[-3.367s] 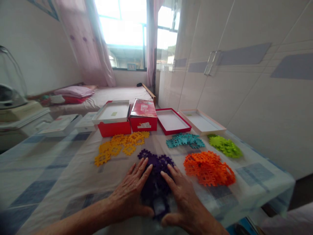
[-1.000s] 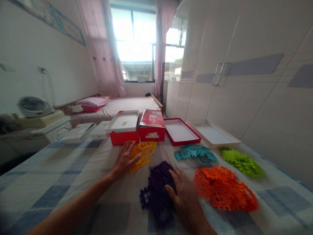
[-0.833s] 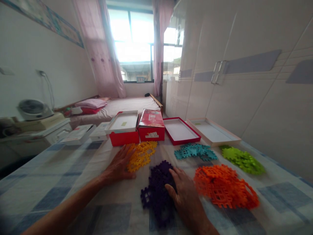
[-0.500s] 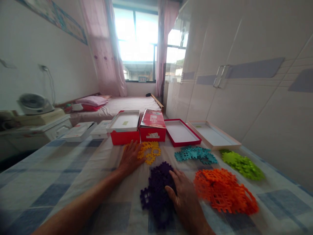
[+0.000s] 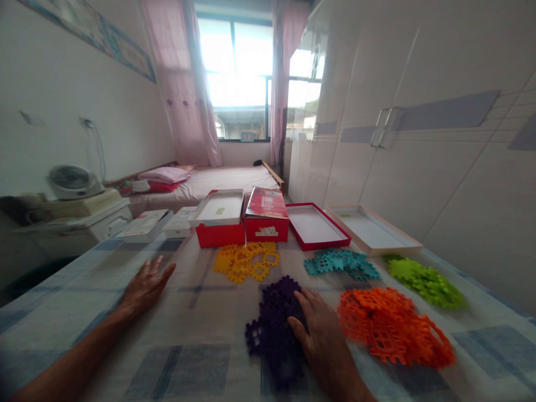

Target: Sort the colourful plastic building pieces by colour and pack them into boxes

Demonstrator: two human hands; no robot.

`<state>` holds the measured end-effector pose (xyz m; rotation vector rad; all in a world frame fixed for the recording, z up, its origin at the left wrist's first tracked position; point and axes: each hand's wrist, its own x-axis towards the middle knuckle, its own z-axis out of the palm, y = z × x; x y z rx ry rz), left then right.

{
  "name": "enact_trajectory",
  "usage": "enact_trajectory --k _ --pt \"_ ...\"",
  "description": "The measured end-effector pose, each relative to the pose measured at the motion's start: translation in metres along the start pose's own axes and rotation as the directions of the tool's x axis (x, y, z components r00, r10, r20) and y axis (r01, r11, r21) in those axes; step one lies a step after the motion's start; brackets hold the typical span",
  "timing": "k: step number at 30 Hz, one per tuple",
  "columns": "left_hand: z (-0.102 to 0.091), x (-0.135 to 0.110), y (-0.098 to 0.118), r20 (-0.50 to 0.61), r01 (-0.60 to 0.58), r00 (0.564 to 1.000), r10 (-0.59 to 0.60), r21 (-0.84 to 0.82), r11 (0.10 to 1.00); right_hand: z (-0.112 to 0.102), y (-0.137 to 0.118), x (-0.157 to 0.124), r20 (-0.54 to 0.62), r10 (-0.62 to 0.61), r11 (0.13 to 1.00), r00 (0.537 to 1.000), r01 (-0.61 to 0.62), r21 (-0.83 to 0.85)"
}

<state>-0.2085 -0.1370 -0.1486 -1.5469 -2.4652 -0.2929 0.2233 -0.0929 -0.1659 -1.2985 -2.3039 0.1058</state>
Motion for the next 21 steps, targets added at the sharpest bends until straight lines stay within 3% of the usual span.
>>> enact_trajectory --k 3,5,6,8,10,11,13,17,19,21 --pt "-0.009 -0.005 0.018 -0.096 0.064 0.993 -0.066 -0.022 0.998 0.000 0.000 0.001 -0.007 -0.004 1.000 1.000 0.004 -0.001" --pt "-0.021 -0.011 0.052 -0.117 -0.126 0.986 0.119 -0.060 0.990 -0.001 -0.001 0.001 -0.013 -0.013 1.000 1.000 0.013 -0.003" --pt "-0.028 -0.014 0.072 -0.118 -0.341 0.937 0.328 -0.108 0.934 -0.001 -0.001 0.001 -0.015 -0.016 1.000 1.000 0.016 -0.003" --pt "-0.039 -0.021 0.112 -0.159 -0.652 0.758 0.632 -0.194 0.733 -0.002 -0.002 0.002 -0.014 -0.020 1.000 1.000 0.020 -0.006" --pt "-0.044 -0.025 0.145 -0.203 -0.775 0.630 0.750 -0.231 0.588 -0.003 -0.002 0.001 -0.015 -0.018 1.000 1.000 0.018 -0.010" --pt "-0.043 -0.026 0.158 -0.211 -0.801 0.596 0.775 -0.236 0.551 -0.004 -0.002 0.001 -0.014 -0.017 1.000 1.000 0.017 -0.012" --pt "-0.037 -0.024 0.176 -0.208 -0.799 0.599 0.774 -0.224 0.558 -0.004 -0.003 0.000 -0.008 -0.014 1.000 1.000 0.014 -0.015" --pt "-0.022 -0.013 0.193 -0.210 -0.689 0.724 0.657 -0.173 0.704 -0.004 -0.003 0.000 0.010 -0.006 1.000 1.000 0.006 -0.009" --pt "-0.020 -0.008 0.197 -0.231 -0.690 0.722 0.652 -0.163 0.706 -0.004 -0.004 0.001 0.015 0.001 1.000 1.000 -0.001 -0.001" --pt "-0.019 -0.004 0.202 -0.223 -0.734 0.678 0.700 -0.165 0.658 -0.005 -0.006 0.001 0.017 0.006 1.000 1.000 -0.006 0.008"
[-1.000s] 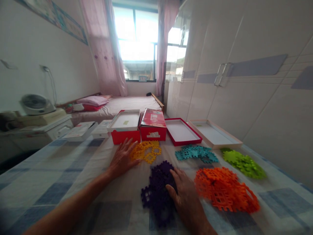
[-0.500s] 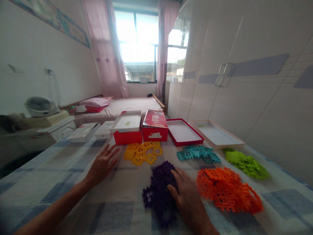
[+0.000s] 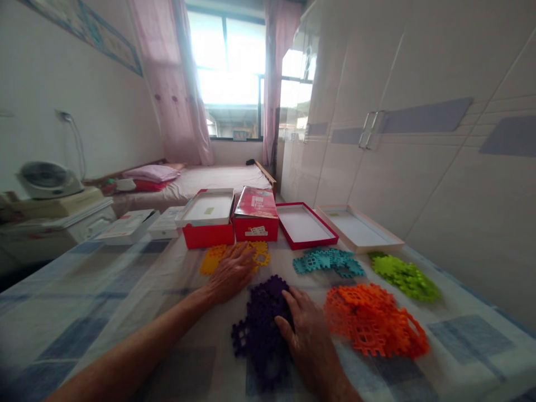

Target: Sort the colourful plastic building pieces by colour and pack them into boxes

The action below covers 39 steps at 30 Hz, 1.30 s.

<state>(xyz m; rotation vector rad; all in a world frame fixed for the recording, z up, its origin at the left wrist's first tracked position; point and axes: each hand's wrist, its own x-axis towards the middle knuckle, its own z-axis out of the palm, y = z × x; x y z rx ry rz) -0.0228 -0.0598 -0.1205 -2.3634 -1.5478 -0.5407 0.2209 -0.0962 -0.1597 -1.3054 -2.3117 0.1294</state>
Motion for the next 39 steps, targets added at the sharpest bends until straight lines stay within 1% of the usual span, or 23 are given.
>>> enact_trajectory --k 2,3,5,7,9,11,14,17,18,20,22,23,25,28,30,31,33,35,37,39 --pt "0.001 0.006 0.000 0.043 -0.045 0.998 0.046 -0.020 0.999 -0.001 -0.001 0.000 0.002 0.005 1.000 1.000 -0.005 0.008" --pt "0.001 0.008 0.001 0.060 -0.044 0.997 0.045 -0.021 0.999 -0.002 -0.002 0.000 0.004 0.009 1.000 1.000 -0.009 0.012" --pt "0.000 0.012 0.003 0.065 -0.009 0.998 0.010 -0.009 1.000 -0.004 -0.004 -0.001 0.012 0.019 1.000 1.000 -0.019 0.016" --pt "-0.003 0.011 0.010 0.037 0.026 0.999 -0.025 -0.023 0.999 -0.006 -0.006 -0.001 0.023 0.026 0.999 0.999 -0.027 0.020" --pt "-0.006 0.005 0.021 0.005 0.033 0.999 -0.033 -0.102 0.994 -0.008 -0.007 0.000 0.032 0.032 0.999 0.999 -0.033 0.025" --pt "-0.009 -0.006 0.035 0.004 0.035 0.999 -0.035 -0.221 0.975 -0.009 -0.009 0.000 0.040 0.041 0.999 0.998 -0.042 0.034" --pt "-0.008 -0.024 0.051 0.068 0.097 0.995 -0.077 -0.385 0.918 -0.012 -0.014 0.000 0.057 0.055 0.997 0.997 -0.058 0.051" --pt "-0.002 -0.036 0.058 0.133 0.177 0.983 -0.127 -0.496 0.850 -0.021 -0.019 -0.003 0.083 0.026 0.996 0.996 -0.033 0.080" --pt "0.000 -0.038 0.058 0.146 0.191 0.980 -0.134 -0.521 0.832 -0.026 -0.020 -0.004 0.074 0.015 0.996 0.997 -0.021 0.084" --pt "0.004 -0.040 0.057 0.165 0.206 0.977 -0.136 -0.550 0.810 -0.040 -0.014 -0.008 0.004 0.023 0.998 1.000 -0.023 0.056" --pt "0.007 -0.041 0.055 0.176 0.210 0.975 -0.133 -0.557 0.803 -0.057 0.002 -0.010 -0.119 0.080 0.996 0.990 -0.083 -0.020" --pt "0.007 -0.041 0.054 0.178 0.211 0.975 -0.133 -0.558 0.803 -0.066 0.015 -0.011 -0.179 0.119 0.989 0.977 -0.133 -0.064" --pt "0.008 -0.041 0.052 0.174 0.211 0.975 -0.135 -0.560 0.801 -0.081 0.048 -0.013 -0.260 0.198 0.960 0.945 -0.241 -0.146" --pt "0.008 -0.040 0.052 0.169 0.218 0.975 -0.147 -0.564 0.796 -0.092 0.103 -0.015 -0.301 0.313 0.893 0.901 -0.387 -0.229" --pt "0.007 -0.040 0.053 0.168 0.224 0.974 -0.155 -0.566 0.793 -0.092 0.132 -0.017 -0.290 0.386 0.861 0.876 -0.455 -0.228" --pt "0.007 -0.039 0.053 0.169 0.227 0.973 -0.158 -0.567 0.792 -0.090 0.142 -0.019 -0.271 0.417 0.857 0.868 -0.475 -0.202" --pt "0.006 -0.039 0.053 0.166 0.228 0.973 -0.162 -0.571 0.789 -0.085 0.154 -0.023 -0.197 0.432 0.877 0.880 -0.461 -0.132" --pt "0.006 -0.038 0.053 0.160 0.230 0.973 -0.168 -0.574 0.786 -0.082 0.157 -0.027 -0.140 0.413 0.900 0.900 -0.427 -0.089" --pt "0.005 -0.038 0.053 0.156 0.233 0.972 -0.174 -0.577 0.783 -0.083 0.153 -0.030 -0.131 0.381 0.913 0.915 -0.395 -0.103" --pt "0.004 -0.038 0.053 0.150 0.231 0.973 -0.176 -0.587 0.776 -0.087 0.147 -0.030 -0.151 0.347 0.917 0.926 -0.369 -0.153"
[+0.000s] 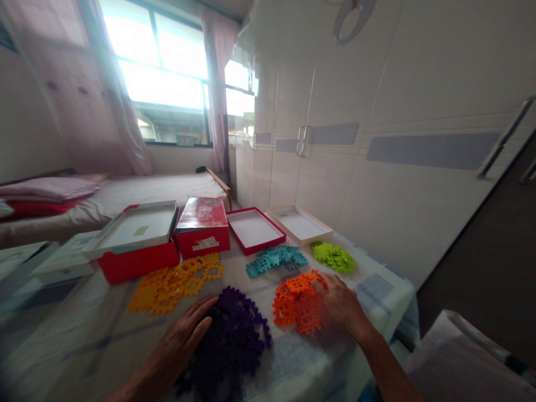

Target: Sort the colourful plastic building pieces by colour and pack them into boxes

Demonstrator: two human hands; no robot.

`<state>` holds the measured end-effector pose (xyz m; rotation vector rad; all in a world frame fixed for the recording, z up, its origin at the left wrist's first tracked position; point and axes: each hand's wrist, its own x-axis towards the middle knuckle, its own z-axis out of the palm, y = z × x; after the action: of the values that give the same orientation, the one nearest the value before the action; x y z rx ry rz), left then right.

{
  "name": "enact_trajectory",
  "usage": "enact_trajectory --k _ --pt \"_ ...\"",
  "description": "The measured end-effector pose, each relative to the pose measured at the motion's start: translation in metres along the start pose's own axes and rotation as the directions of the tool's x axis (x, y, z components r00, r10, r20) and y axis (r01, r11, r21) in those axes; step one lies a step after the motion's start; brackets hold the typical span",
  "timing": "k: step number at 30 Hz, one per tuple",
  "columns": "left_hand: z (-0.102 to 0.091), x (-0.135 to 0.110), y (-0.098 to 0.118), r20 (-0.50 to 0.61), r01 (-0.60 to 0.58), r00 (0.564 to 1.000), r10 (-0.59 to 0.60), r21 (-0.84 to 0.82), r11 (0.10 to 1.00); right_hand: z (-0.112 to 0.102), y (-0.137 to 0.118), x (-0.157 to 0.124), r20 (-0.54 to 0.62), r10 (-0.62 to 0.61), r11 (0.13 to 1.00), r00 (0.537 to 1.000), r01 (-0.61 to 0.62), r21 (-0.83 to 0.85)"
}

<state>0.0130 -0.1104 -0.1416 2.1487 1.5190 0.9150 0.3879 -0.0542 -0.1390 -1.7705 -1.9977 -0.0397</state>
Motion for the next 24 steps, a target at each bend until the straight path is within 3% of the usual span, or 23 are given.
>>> enact_trajectory --k 5,10,13,16,19,22,24 --pt "0.002 -0.001 -0.005 0.018 -0.009 1.000 0.009 -0.004 1.000 -0.004 -0.017 0.004 0.002 -0.046 0.996 0.999 0.046 -0.080" --pt "0.005 -0.001 -0.012 0.027 -0.011 1.000 0.011 0.004 1.000 0.008 -0.027 -0.001 0.074 -0.126 0.992 0.989 0.128 -0.020" --pt "0.005 0.000 -0.011 0.027 -0.010 1.000 0.010 0.008 1.000 0.003 -0.027 -0.001 0.041 -0.109 0.991 0.993 0.105 0.077" --pt "0.002 0.000 -0.007 0.029 -0.011 1.000 0.011 0.017 1.000 -0.010 -0.018 0.003 -0.104 0.028 0.981 0.994 -0.007 0.192" --pt "0.000 0.000 -0.004 0.026 -0.012 1.000 0.012 0.017 1.000 -0.016 0.002 0.003 -0.211 0.234 0.942 0.949 -0.167 0.293" --pt "0.000 0.000 -0.003 0.027 -0.007 1.000 0.006 0.017 1.000 -0.010 0.021 -0.003 -0.184 0.405 0.871 0.896 -0.317 0.375" --pt "0.001 0.001 -0.004 0.030 -0.003 1.000 0.003 0.021 1.000 -0.003 0.028 -0.007 -0.136 0.437 0.842 0.889 -0.351 0.408"
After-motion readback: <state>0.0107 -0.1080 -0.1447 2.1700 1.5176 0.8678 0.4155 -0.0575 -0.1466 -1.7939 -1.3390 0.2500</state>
